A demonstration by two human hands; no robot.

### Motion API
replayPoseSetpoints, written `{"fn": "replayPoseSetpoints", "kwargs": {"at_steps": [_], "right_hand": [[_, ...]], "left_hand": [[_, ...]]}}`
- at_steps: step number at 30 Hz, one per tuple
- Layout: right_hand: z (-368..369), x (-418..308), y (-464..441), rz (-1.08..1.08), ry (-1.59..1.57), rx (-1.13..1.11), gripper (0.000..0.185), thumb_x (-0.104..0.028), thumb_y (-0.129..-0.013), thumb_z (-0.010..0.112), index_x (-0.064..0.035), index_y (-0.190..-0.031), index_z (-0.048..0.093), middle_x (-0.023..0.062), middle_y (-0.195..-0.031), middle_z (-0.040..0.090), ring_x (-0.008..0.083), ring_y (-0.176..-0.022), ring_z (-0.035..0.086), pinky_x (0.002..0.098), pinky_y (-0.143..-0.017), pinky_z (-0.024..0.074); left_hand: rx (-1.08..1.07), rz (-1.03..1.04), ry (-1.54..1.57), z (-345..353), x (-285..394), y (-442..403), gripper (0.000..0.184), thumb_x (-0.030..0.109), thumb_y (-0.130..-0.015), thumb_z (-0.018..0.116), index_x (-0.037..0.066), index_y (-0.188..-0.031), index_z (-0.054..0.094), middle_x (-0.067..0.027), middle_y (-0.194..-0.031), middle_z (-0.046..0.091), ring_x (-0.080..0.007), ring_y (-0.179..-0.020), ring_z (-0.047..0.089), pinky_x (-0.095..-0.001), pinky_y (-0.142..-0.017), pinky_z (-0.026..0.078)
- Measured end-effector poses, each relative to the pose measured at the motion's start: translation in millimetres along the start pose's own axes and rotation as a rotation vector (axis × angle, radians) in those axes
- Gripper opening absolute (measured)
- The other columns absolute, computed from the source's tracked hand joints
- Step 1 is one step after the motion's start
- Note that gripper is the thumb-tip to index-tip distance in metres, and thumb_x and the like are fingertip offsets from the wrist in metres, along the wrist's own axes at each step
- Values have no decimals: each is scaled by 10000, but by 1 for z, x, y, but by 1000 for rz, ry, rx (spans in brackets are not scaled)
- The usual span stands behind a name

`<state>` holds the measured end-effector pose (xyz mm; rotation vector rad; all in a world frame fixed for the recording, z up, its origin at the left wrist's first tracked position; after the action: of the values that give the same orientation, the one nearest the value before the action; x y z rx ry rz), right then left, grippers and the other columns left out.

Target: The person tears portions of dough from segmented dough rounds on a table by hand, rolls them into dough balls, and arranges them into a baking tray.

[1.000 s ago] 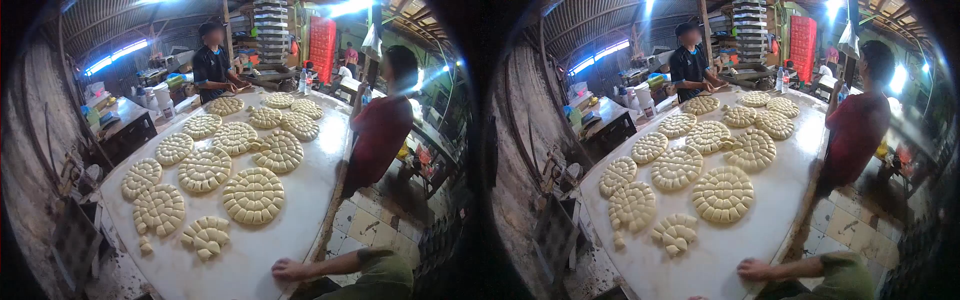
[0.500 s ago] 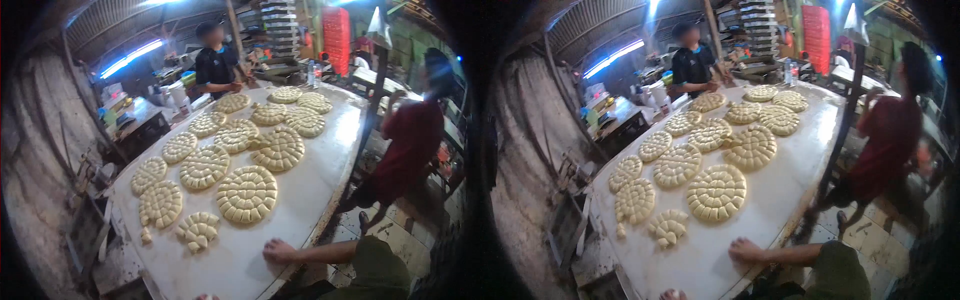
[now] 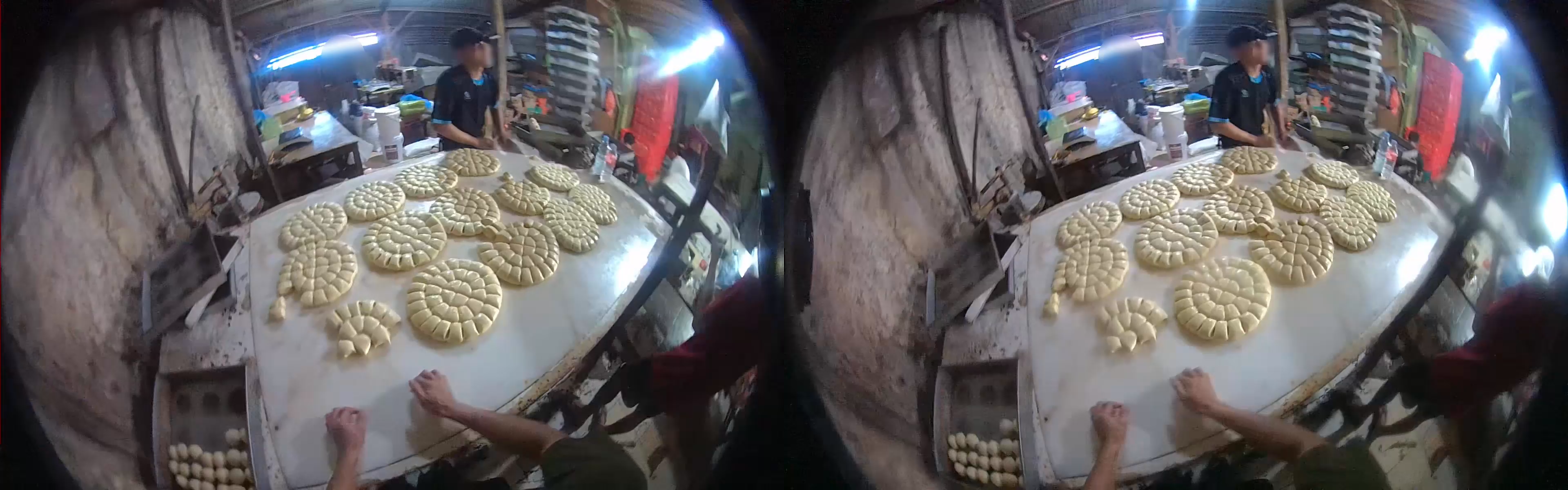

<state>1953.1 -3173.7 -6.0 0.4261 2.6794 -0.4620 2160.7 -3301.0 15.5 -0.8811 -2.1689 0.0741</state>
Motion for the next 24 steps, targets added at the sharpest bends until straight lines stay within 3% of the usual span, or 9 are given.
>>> {"fn": "replayPoseSetpoints", "kwargs": {"at_steps": [3, 7, 9, 12, 14, 16, 20, 22, 24], "right_hand": [[2, -43, 29, 48, -348, -54, 202, -162, -837, 434, -76, -932, 591, 88, -912, 590, 295, -947, 490, 430, -831, 393], [-53, -78, 72, -164, -118, -167, 336, -80, -668, 626, -39, -993, 549, 158, -1078, 504, 360, -1022, 430, 427, -893, 379], [-68, -95, 67, -11, 68, -430, 350, -65, -638, 639, -40, -972, 539, 166, -1031, 512, 357, -998, 451, 435, -869, 395], [-52, -88, 42, 240, -79, -543, 237, -137, -724, 650, -13, -919, 593, 180, -896, 601, 305, -857, 588, 357, -751, 473], [-51, -145, 0, 392, -469, -605, 256, -160, -793, 626, 2, -987, 586, 109, -884, 621, 193, -832, 594, 319, -748, 475], [-42, -228, -49, 312, -751, -580, 268, -156, -811, 617, 4, -1022, 574, 80, -892, 614, 159, -851, 581, 303, -749, 474], [11, -399, -139, -85, -691, -534, 285, -150, -814, 612, -8, -1056, 562, 92, -966, 597, 194, -921, 572, 325, -775, 476], [56, -466, -172, -307, -466, -492, 286, -154, -802, 613, -5, -1041, 566, 153, -1016, 588, 280, -943, 577, 361, -797, 475], [116, -500, -195, -392, -330, -438, 291, -148, -775, 618, 3, -1020, 574, 177, -988, 587, 312, -917, 580, 367, -783, 466]], "left_hand": [[-168, 37, -122, -21, 37, 34, 226, 219, -674, 636, 68, -837, 594, -143, -932, 532, -323, -872, 486, -481, -794, 373], [-345, 151, -420, -51, 29, 77, 348, 172, -698, 596, 30, -1012, 544, -163, -1035, 487, -335, -916, 480, -472, -784, 417], [-371, 67, -401, -67, 16, 96, 345, 144, -703, 581, 24, -1023, 535, -166, -1019, 490, -355, -888, 490, -463, -764, 436], [-667, -248, -91, -114, -8, 119, 358, 129, -727, 577, 18, -1062, 517, -165, -1008, 516, -333, -862, 529, -403, -734, 463], [-931, -459, 765, -143, -28, 130, 422, 209, -787, 611, 15, -1135, 473, -168, -1071, 519, -307, -957, 538, -434, -850, 431], [-572, -222, 975, -196, -60, 136, 399, 177, -812, 612, 23, -1146, 458, -129, -1027, 546, -234, -980, 535, -384, -822, 449], [-267, -497, 1063, -359, -112, 105, 397, 144, -805, 628, 26, -1140, 450, -117, -1051, 518, -226, -995, 517, -355, -846, 428], [61, -289, 461, -395, -156, 91, 425, 125, -777, 636, 2, -1128, 430, -143, -1038, 490, -269, -937, 544, -346, -839, 446], [60, -317, 193, -402, -193, 72, 412, 97, -763, 621, 9, -1119, 435, -154, -1051, 471, -303, -958, 524, -380, -842, 437]]}}
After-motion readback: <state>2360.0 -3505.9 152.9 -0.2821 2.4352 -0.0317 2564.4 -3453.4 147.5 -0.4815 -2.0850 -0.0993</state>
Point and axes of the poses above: each hand's wrist, its own y-axis away from the middle knuckle, its own z-axis out of the palm, x = y × z, the point moved 4 cm from there along -y, towards the middle knuckle
